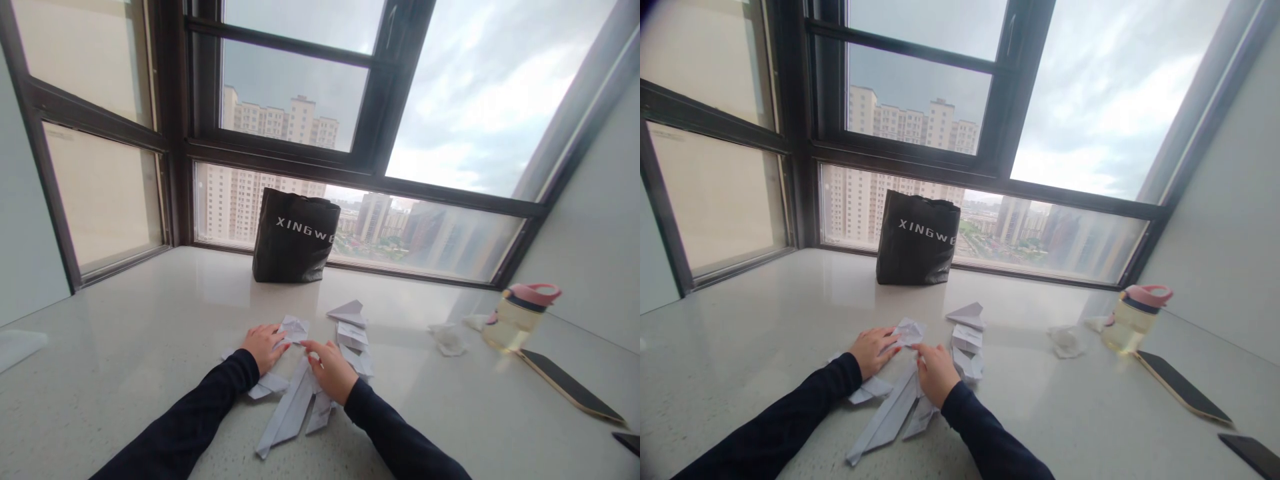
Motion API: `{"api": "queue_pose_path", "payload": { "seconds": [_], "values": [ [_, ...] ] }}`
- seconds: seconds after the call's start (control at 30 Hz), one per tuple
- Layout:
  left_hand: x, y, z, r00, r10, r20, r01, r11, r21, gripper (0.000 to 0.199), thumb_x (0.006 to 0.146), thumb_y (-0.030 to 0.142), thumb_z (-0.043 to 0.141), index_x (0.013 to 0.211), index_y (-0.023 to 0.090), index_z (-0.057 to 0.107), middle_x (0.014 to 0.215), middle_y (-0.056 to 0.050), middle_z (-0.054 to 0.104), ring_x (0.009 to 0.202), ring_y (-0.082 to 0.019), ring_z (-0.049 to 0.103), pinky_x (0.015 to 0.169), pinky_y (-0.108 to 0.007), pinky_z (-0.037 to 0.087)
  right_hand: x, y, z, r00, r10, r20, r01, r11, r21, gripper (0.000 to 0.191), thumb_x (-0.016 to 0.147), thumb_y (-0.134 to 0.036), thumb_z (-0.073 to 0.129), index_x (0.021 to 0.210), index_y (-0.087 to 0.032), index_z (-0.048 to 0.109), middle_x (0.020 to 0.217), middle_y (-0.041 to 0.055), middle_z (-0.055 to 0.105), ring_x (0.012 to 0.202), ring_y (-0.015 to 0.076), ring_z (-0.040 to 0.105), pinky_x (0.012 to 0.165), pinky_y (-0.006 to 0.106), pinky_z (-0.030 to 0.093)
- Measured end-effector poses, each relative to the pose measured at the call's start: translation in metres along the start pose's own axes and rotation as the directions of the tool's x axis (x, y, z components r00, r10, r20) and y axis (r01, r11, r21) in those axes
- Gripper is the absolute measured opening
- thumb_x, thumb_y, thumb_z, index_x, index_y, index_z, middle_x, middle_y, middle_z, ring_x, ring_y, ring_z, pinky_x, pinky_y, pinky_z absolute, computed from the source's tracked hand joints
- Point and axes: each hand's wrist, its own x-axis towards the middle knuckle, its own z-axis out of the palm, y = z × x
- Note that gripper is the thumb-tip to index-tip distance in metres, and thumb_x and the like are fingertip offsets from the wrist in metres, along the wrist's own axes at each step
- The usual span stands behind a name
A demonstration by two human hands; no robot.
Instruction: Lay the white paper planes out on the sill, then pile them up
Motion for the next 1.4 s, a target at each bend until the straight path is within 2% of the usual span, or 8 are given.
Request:
{"api": "queue_pose_path", "payload": {
  "seconds": [0.3, 0.5, 0.6, 0.7, 0.9, 1.0, 1.17, 1.4],
  "values": [
    [0.007, -0.001, 0.013, 0.949, 0.187, -0.254, -0.276, 0.883, -0.381, 0.033, 0.08, 0.025, 0.04, 0.107, 0.013, 0.053, 0.116, -0.01, 0.05, 0.106, -0.019, 0.046, 0.09, -0.031, 0.038, 0.001, 0.006, 0.011, 0.996, -0.048, -0.081, 0.053, 0.997, 0.06, 0.035, 0.073, -0.004, 0.039, 0.102, -0.014, 0.056, 0.098, 0.0094, 0.062, 0.089, 0.0185, 0.054, 0.083, 0.033, 0.037],
    [0.002, 0.011, -0.01, 0.867, 0.193, -0.46, -0.41, 0.8, -0.438, 0.037, 0.081, 0.021, 0.036, 0.116, 0.013, 0.046, 0.121, -0.01, 0.045, 0.112, -0.019, 0.04, 0.095, -0.034, 0.033, 0.006, 0.009, 0.002, 0.922, 0.038, -0.385, 0.104, 0.935, 0.34, 0.034, 0.077, -0.018, 0.039, 0.111, -0.015, 0.039, 0.094, 0.0087, 0.058, 0.077, 0.0157, 0.054, 0.074, 0.034, 0.042],
    [-0.003, 0.02, -0.021, 0.839, 0.194, -0.508, -0.453, 0.766, -0.457, 0.036, 0.082, 0.02, 0.036, 0.115, 0.013, 0.046, 0.123, -0.01, 0.043, 0.113, -0.02, 0.039, 0.096, -0.033, 0.032, 0.011, 0.012, -0.015, 0.877, 0.216, -0.428, 0.07, 0.826, 0.56, 0.044, 0.076, -0.035, 0.044, 0.113, -0.015, 0.033, 0.095, 0.0095, 0.055, 0.067, 0.014, 0.053, 0.057, 0.028, 0.044],
    [-0.01, 0.03, -0.028, 0.833, 0.222, -0.507, -0.49, 0.719, -0.492, 0.037, 0.081, 0.02, 0.037, 0.117, 0.013, 0.044, 0.126, -0.01, 0.04, 0.116, -0.02, 0.036, 0.097, -0.034, 0.03, 0.014, 0.019, -0.032, 0.904, 0.299, -0.306, 0.048, 0.639, 0.768, 0.05, 0.071, -0.046, 0.047, 0.109, -0.016, 0.036, 0.087, 0.0076, 0.058, 0.063, 0.0137, 0.055, 0.049, 0.024, 0.041],
    [-0.015, 0.04, -0.03, 0.857, 0.244, -0.453, -0.491, 0.652, -0.578, 0.04, 0.081, 0.021, 0.036, 0.119, 0.016, 0.042, 0.129, -0.009, 0.036, 0.117, -0.022, 0.033, 0.096, -0.037, 0.03, 0.015, 0.031, -0.045, 0.917, 0.377, -0.131, -0.018, 0.369, 0.929, 0.046, 0.05, -0.042, 0.068, 0.085, -0.016, 0.052, 0.061, -0.002, 0.058, 0.048, 0.0088, 0.05, 0.041, 0.019, 0.031],
    [-0.016, 0.042, -0.027, 0.881, 0.247, -0.403, -0.461, 0.638, -0.617, 0.042, 0.079, 0.02, 0.038, 0.12, 0.017, 0.04, 0.131, -0.009, 0.032, 0.113, -0.023, 0.037, 0.092, -0.037, 0.035, 0.016, 0.039, -0.047, 0.907, 0.388, -0.161, -0.007, 0.398, 0.917, 0.037, 0.048, -0.043, 0.069, 0.067, -0.015, 0.055, 0.054, -0.0023, 0.055, 0.047, 0.009, 0.049, 0.04, 0.02, 0.031],
    [-0.016, 0.04, -0.019, 0.902, 0.279, -0.328, -0.427, 0.686, -0.589, 0.046, 0.072, 0.01, 0.04, 0.118, 0.02, 0.039, 0.135, -0.01, 0.022, 0.099, -0.019, 0.049, 0.082, -0.034, 0.043, 0.018, 0.077, -0.064, 0.829, 0.482, -0.282, 0.026, 0.472, 0.881, 0.042, 0.049, -0.052, 0.063, 0.072, -0.018, 0.052, 0.061, -0.0012, 0.058, 0.053, 0.0115, 0.053, 0.046, 0.023, 0.038],
    [-0.006, 0.025, -0.011, 0.901, 0.269, -0.341, -0.387, 0.853, -0.349, 0.036, 0.069, 0.0, 0.037, 0.095, 0.016, 0.054, 0.12, -0.009, 0.043, 0.104, -0.019, 0.046, 0.09, -0.033, 0.037, 0.017, 0.132, -0.061, 0.778, 0.55, -0.302, -0.139, 0.619, 0.773, 0.032, 0.046, -0.039, 0.067, 0.065, -0.016, 0.054, 0.046, -0.002, 0.055, 0.04, 0.0111, 0.049, 0.037, 0.022, 0.031]
  ]
}}
